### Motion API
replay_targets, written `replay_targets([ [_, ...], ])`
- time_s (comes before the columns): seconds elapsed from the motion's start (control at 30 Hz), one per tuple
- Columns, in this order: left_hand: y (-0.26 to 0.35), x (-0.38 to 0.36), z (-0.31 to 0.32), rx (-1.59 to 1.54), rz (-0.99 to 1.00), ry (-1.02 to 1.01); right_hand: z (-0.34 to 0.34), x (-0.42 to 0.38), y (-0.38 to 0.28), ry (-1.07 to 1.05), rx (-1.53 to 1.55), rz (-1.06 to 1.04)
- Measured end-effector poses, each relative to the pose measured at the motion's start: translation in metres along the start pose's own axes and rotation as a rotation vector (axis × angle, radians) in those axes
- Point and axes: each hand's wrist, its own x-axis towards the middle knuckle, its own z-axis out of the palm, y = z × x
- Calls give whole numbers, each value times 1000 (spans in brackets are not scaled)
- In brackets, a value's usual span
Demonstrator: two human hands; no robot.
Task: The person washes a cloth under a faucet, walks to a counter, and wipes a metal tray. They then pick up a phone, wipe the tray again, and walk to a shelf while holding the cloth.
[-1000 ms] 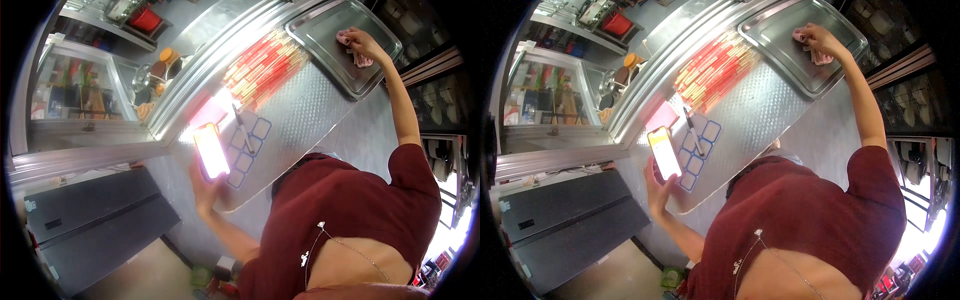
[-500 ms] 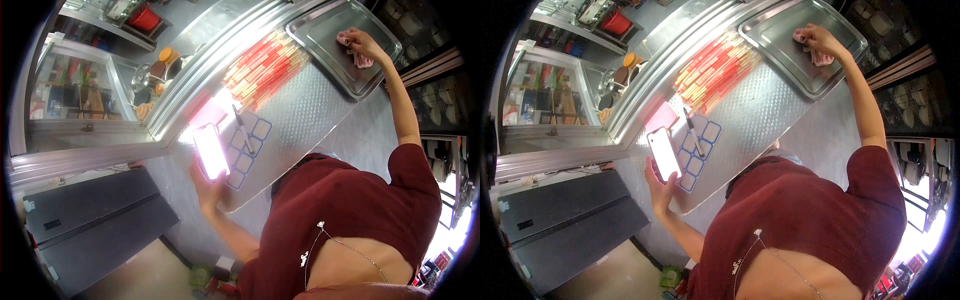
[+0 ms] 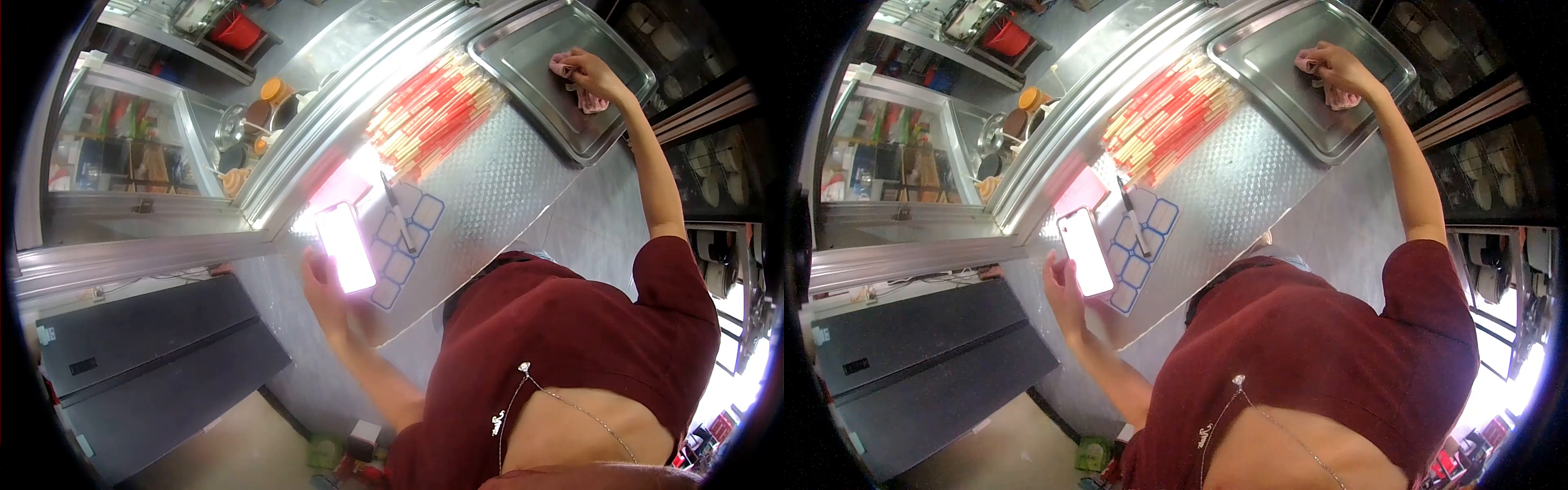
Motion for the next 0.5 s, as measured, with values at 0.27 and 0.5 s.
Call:
replay_targets([
  [0.27,-14,28,15,155,36,131,2,-1,7,15,31,-33],
  [0.5,10,18,9,-42,-40,123,-2,0,-8,-24,30,48],
])
